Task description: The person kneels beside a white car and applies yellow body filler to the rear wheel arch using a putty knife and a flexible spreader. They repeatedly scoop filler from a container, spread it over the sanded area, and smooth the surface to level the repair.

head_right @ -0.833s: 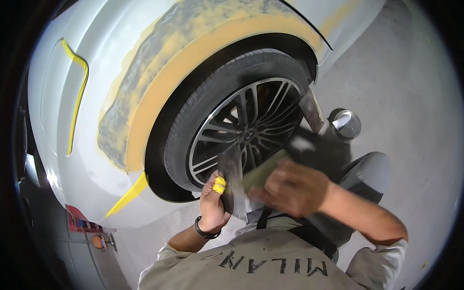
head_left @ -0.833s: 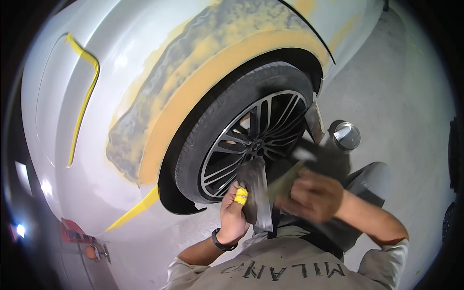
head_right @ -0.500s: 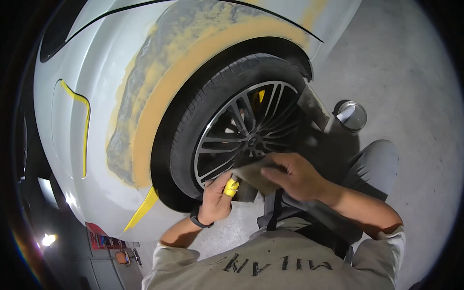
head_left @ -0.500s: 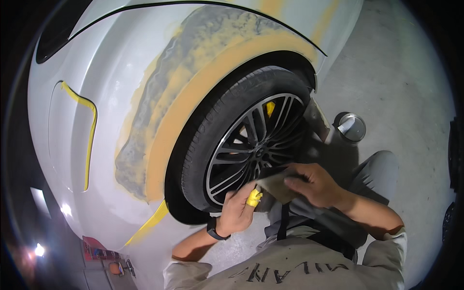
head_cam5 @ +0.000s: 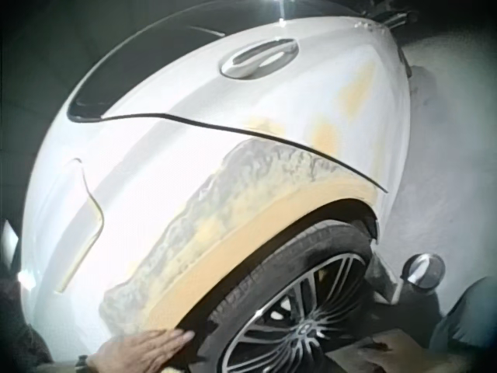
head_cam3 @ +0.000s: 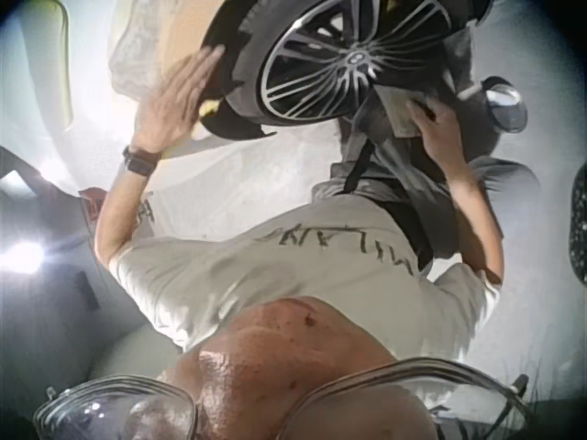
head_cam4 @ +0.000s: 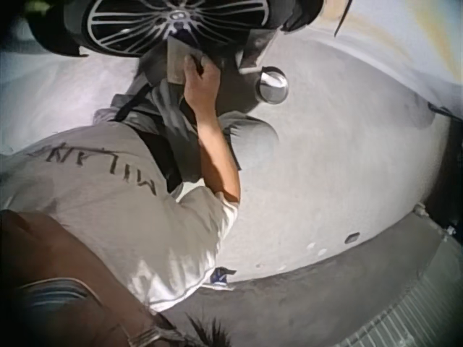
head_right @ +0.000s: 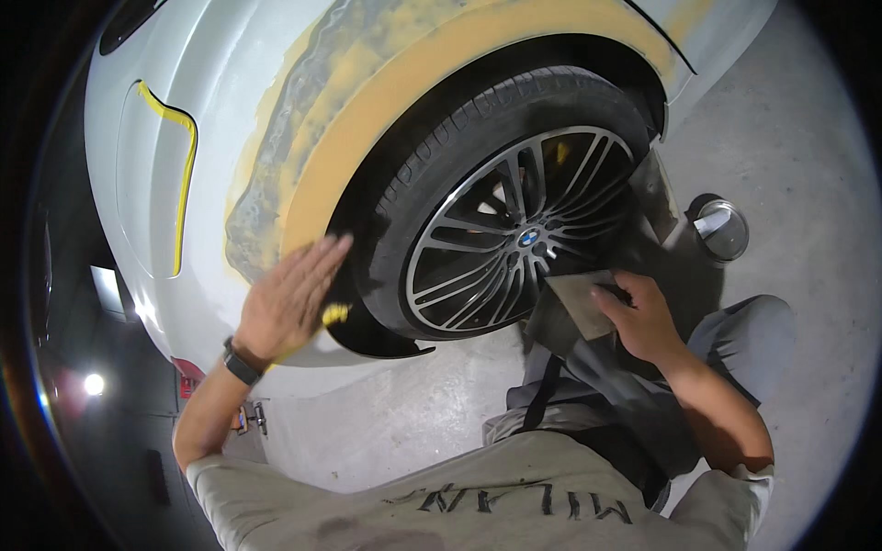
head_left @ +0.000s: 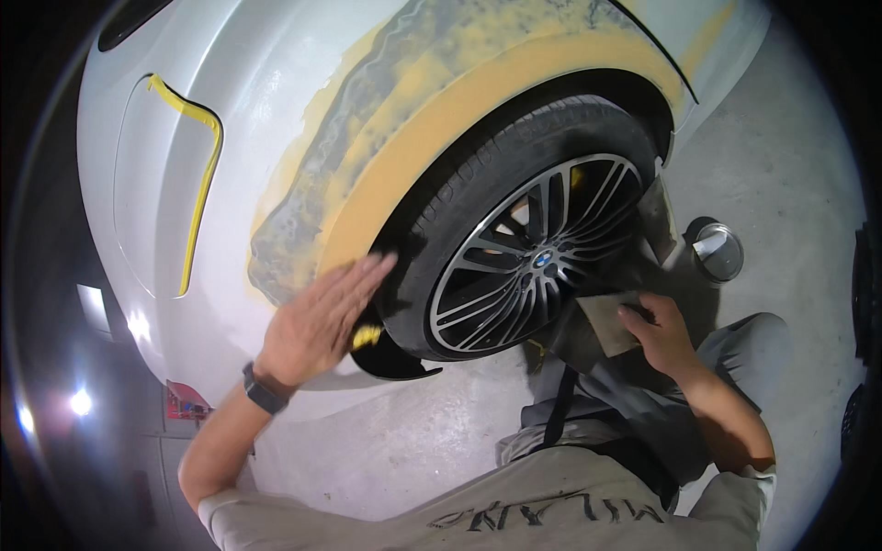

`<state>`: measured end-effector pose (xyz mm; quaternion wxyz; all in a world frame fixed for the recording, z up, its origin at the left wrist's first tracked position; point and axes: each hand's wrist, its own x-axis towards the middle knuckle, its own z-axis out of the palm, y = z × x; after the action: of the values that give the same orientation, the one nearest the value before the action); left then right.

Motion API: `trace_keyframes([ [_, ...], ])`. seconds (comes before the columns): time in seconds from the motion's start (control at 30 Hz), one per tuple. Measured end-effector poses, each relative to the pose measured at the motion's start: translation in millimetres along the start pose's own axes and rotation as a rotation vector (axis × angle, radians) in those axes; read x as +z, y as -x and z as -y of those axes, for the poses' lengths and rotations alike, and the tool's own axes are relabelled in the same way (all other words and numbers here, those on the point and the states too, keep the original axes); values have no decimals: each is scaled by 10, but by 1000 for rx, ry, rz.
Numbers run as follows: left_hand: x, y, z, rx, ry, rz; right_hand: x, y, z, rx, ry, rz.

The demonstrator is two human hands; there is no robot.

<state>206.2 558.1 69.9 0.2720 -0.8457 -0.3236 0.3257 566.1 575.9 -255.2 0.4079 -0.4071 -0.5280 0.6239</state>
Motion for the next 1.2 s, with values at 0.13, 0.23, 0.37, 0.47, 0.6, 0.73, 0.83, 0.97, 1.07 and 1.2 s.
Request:
trace_keyframes([
  [0.13, 116, 549, -495, 310, 192, 265, 72, -27, 60, 71, -159, 62],
  [0.23, -110, 311, -228, -127, 48, -46, 159, -97, 94, -38, -55, 36],
  [0.37, -489, -675, 206, -532, -82, -387, 167, -50, 151, -171, 75, -17],
  [0.47, -718, -1591, 327, -390, -153, -544, 86, 22, 196, -118, -14, -35],
  [0.6, -780, -2595, 244, -291, -203, -570, 1, 79, 248, -199, -20, -81],
  [0.73, -542, -3164, -86, -201, -478, -390, -51, 95, 296, -255, -20, -92],
  [0.83, -488, -3407, -207, 273, -49, -330, -59, 94, 312, -296, 3, -72],
  [0.97, -765, -3537, 74, 238, -61, -546, -60, 77, 305, -293, 79, -73],
  [1.07, -989, -3222, 350, 198, -184, -393, -64, 61, 282, -316, 129, -94],
  [1.2, -1099, -3003, 468, 181, -195, -313, -68, 49, 256, -344, 54, -96],
])
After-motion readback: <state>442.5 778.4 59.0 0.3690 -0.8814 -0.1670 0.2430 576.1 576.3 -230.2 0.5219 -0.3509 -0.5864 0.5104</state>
